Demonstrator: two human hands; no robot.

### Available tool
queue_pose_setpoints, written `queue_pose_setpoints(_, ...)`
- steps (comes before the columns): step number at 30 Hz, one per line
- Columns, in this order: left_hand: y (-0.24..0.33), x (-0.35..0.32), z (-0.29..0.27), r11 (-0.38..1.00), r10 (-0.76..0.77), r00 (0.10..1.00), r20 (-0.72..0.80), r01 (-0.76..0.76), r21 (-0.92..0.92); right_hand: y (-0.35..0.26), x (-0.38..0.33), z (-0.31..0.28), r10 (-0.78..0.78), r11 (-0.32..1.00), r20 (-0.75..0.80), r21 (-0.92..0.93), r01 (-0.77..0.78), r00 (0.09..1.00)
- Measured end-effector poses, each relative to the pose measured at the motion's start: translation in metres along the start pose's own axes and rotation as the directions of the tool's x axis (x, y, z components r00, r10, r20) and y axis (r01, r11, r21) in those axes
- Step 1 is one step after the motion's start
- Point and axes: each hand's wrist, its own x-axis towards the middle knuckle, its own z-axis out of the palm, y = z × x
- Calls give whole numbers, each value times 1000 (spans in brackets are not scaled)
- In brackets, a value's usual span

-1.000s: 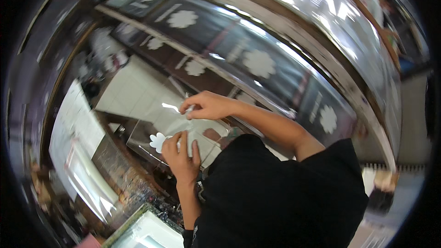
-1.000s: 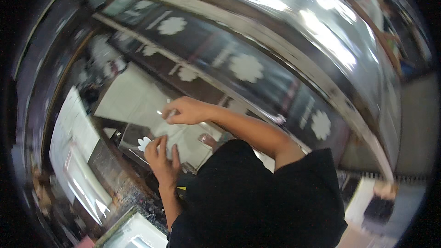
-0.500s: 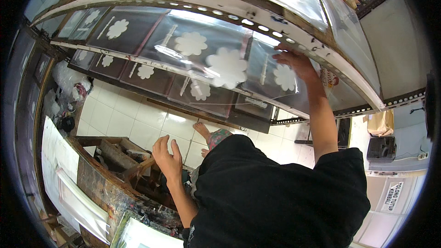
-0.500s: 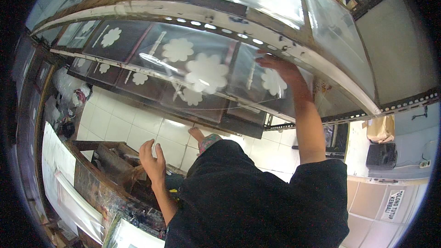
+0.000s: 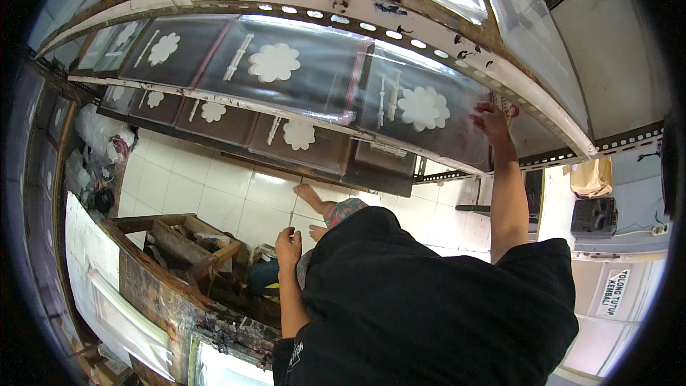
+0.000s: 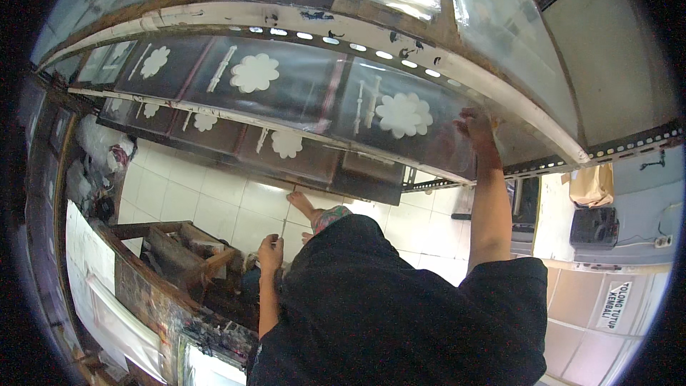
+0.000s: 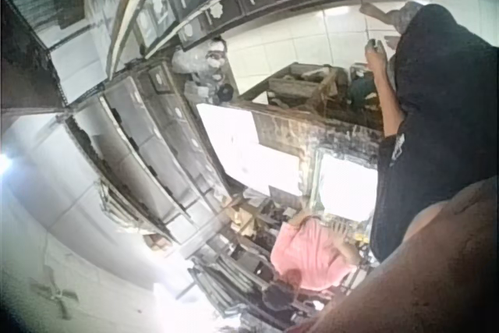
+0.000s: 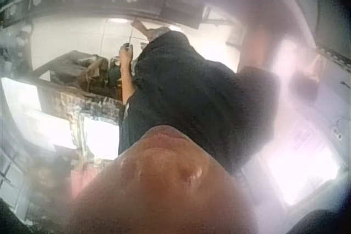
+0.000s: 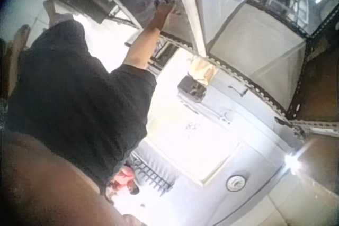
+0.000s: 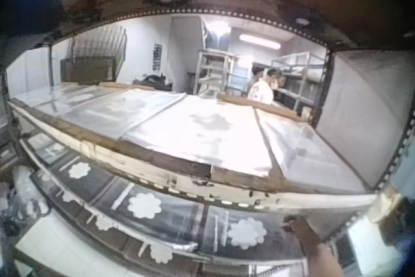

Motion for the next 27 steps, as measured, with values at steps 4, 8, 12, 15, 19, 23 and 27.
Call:
queue_pose_setpoints(4,-44,-13,23,993,-104,994,35,105,-44,16,16,-18,-16,999,-72,-51,13,997)
queue_pose_setpoints(8,-71,-28,33,972,-231,969,92,234,-33,22,21,-21,8,998,-125,-68,-17,992)
queue_pose_setpoints(12,-76,-39,33,957,-291,950,111,291,20,15,9,-13,49,999,-161,-17,-52,986)
queue_pose_setpoints(15,-78,-43,34,953,-300,946,120,302,4,25,19,-27,-30,991,-116,-131,14,993)
queue_pose_setpoints(19,-82,-45,35,948,-315,940,130,319,-9,39,36,-41,-137,967,-39,-221,125,990)
queue_pose_setpoints(23,-97,-46,38,953,-302,947,106,303,3,49,49,-40,-156,934,-39,-330,135,987)
queue_pose_setpoints(27,-82,-47,33,957,-289,950,118,287,28,70,74,-83,-451,329,85,-909,254,889)
